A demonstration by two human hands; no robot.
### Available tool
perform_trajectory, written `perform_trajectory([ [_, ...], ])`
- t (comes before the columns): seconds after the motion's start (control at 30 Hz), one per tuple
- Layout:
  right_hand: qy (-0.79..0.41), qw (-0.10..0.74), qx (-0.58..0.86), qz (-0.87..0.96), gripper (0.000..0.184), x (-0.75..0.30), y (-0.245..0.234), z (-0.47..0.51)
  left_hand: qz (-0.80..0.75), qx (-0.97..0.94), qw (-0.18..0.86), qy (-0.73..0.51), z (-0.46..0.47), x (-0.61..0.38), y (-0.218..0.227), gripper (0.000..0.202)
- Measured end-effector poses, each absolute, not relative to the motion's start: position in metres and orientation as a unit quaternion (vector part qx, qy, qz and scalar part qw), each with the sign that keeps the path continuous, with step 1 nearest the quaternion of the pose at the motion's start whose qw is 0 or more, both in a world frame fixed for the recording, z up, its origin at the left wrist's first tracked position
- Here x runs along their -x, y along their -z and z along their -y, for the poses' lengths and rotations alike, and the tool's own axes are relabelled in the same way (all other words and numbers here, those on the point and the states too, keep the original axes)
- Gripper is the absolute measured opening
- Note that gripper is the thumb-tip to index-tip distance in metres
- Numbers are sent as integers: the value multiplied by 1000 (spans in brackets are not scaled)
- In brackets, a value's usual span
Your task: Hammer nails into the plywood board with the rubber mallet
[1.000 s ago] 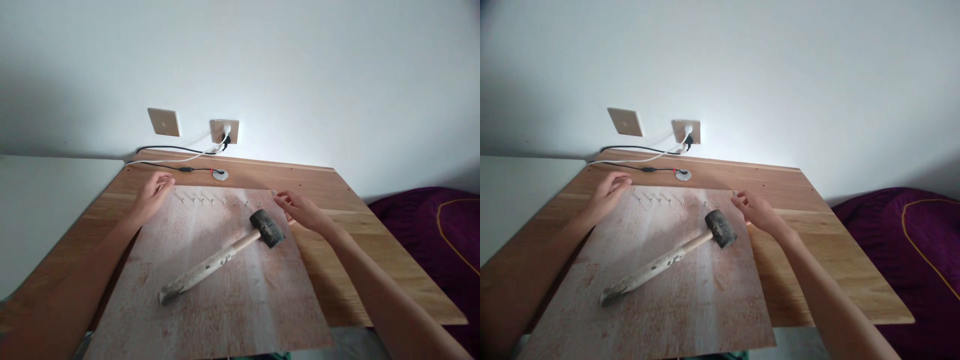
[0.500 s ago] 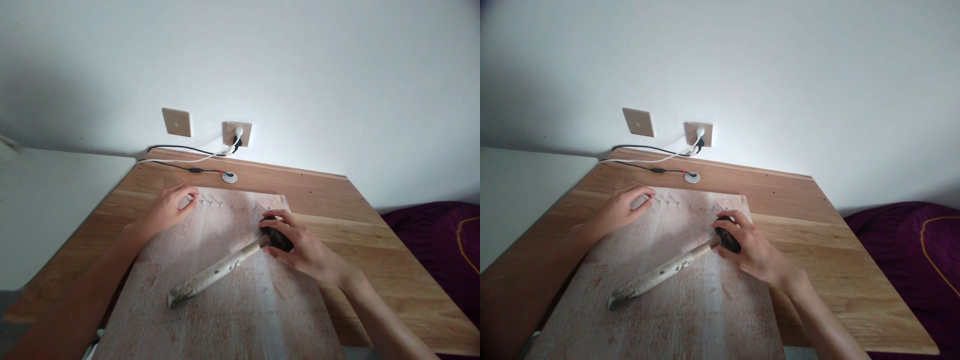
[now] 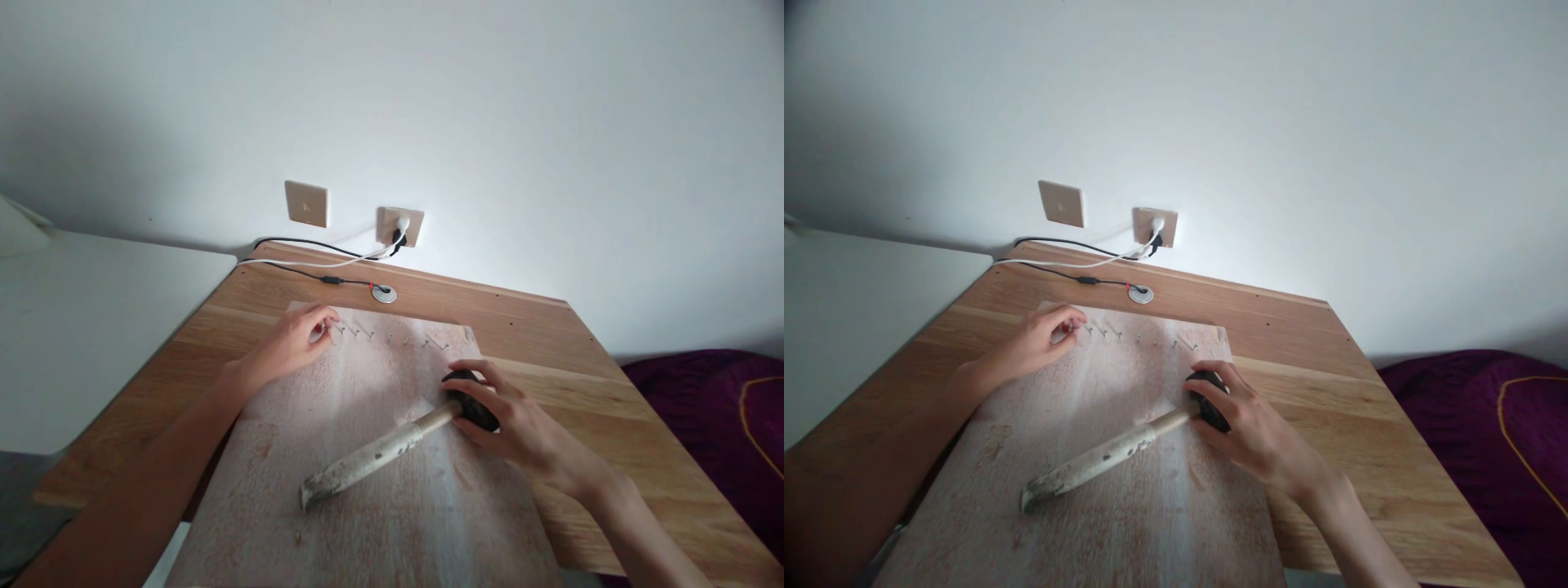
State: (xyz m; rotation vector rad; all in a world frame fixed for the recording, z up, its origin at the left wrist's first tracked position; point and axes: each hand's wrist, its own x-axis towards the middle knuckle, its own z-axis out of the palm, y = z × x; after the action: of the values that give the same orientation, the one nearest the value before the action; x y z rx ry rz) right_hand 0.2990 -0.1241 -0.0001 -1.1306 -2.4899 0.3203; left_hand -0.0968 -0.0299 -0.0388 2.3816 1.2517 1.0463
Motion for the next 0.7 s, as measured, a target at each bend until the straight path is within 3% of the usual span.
perform_trajectory([
  [0.13,-133,204,429,870,39,-299,-17,120,-433,-795,160,-394,28,98,37,18],
  [0.27,-158,278,505,802,34,-298,-26,90,-434,-794,167,-391,29,100,31,16],
  [0.47,-221,367,526,735,59,-294,14,37,-442,-803,139,-374,31,103,30,8],
  [0.7,-213,382,527,728,49,-292,38,41,-440,-813,116,-363,30,101,35,10],
])
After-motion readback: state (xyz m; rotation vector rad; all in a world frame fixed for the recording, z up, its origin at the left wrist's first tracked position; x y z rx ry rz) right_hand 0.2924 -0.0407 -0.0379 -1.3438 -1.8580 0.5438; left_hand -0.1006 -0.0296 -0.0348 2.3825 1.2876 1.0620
